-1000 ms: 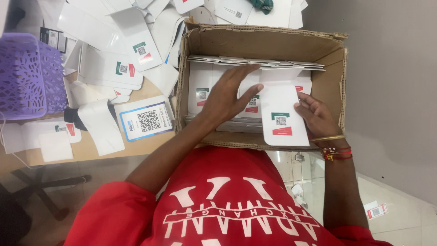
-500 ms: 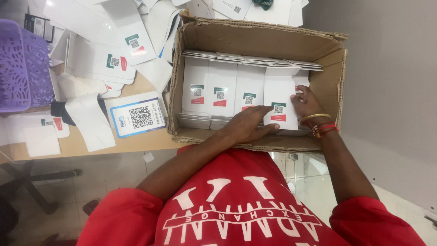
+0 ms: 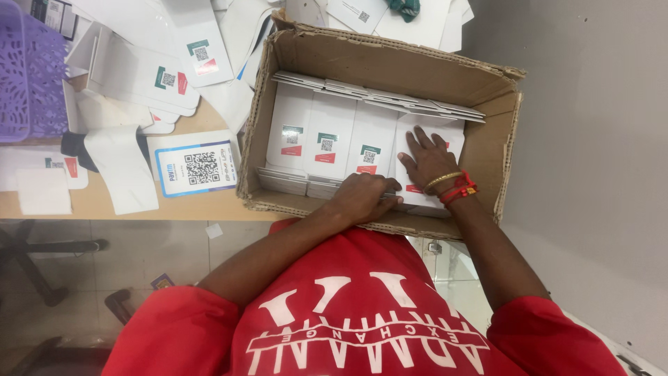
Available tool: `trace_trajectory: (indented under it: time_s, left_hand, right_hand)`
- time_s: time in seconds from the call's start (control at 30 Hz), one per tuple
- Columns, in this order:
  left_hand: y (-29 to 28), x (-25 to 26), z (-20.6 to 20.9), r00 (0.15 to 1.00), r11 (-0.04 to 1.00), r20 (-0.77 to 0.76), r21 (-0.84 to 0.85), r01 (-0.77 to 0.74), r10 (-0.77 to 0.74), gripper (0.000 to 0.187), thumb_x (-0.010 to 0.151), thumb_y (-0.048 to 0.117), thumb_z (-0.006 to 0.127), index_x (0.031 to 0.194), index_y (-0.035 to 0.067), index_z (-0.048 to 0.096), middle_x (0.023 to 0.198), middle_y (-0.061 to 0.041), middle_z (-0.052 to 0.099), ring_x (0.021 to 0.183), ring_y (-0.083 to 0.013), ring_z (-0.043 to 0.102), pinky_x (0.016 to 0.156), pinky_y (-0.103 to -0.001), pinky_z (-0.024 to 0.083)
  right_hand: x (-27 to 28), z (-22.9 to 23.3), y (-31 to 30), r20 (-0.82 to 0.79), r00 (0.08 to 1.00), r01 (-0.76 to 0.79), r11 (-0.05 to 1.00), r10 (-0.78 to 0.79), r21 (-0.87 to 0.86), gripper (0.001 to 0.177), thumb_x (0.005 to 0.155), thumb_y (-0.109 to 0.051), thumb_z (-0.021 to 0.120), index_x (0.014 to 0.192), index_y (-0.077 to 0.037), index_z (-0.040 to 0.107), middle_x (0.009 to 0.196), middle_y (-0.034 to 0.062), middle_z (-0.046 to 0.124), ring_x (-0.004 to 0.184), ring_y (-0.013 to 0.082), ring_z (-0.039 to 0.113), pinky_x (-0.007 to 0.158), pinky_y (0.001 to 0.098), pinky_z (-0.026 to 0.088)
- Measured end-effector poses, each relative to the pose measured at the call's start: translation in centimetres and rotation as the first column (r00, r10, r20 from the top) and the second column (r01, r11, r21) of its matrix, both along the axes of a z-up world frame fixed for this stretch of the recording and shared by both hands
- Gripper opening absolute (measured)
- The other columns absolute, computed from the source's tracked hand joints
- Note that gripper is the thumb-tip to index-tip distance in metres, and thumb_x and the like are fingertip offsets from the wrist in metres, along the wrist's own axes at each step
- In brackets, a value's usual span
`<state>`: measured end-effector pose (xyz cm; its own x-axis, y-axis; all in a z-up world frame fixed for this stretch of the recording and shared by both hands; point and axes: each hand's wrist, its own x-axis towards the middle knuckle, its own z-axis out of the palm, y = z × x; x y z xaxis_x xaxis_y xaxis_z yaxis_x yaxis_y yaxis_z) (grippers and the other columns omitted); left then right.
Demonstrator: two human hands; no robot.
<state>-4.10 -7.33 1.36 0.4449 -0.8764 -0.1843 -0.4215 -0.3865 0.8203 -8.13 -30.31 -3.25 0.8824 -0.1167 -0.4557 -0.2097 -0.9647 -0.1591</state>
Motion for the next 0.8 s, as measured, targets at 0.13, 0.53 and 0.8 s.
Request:
trace_trajectory:
  time_s: [0.13,0.53,0.8]
  left_hand:
    - [-0.1,-0.2,0.3,0.999,0.999,0.007,-0.001,-0.036,0.036,0.036,0.096,0.038,0.064,0.119,0.011,0.072,0.088,-0.016,0.077,0.084,-0.0331,0.074,0.081,-0.048,0.056]
    - [-1.3,-2.0,-1.2,0.971,0.997,0.224,0.005,-0.082,0.079,0.044,0.092,0.043,0.064,0.122,0.010,0.071,0.098,-0.017,0.074,0.090,-0.0359,0.071,0.080,-0.051,0.053]
    - [-1.5,-1.8,-1.0,0.983,0.984,0.184,0.172,-0.050,0.018,0.042,0.101,0.045,0.055,0.107,0.008,0.073,0.093,-0.015,0.075,0.090,-0.0329,0.072,0.084,-0.052,0.052]
  right_hand:
    - [1.6,-0.6,0.6,0.011,1.000,0.013,0.995,-0.012,-0.099,0.064,0.104,-0.049,0.042,0.156,-0.012,0.038,0.166,0.0106,0.033,0.142,0.0499,0.037,0.103,0.0660,0.044]
    - [3.6,-7.3,-2.2,0.136,0.991,-0.004,0.998,0.012,-0.061,0.075,0.100,-0.048,0.052,0.157,-0.003,0.034,0.161,0.0234,0.035,0.145,0.0557,0.030,0.118,0.0572,0.031]
    - [3.1,-6.6,-1.1,0.108,0.991,-0.066,0.989,0.081,-0.131,0.087,0.097,-0.049,0.054,0.157,0.007,0.026,0.159,0.0306,0.033,0.147,0.0515,0.026,0.124,0.0567,0.014]
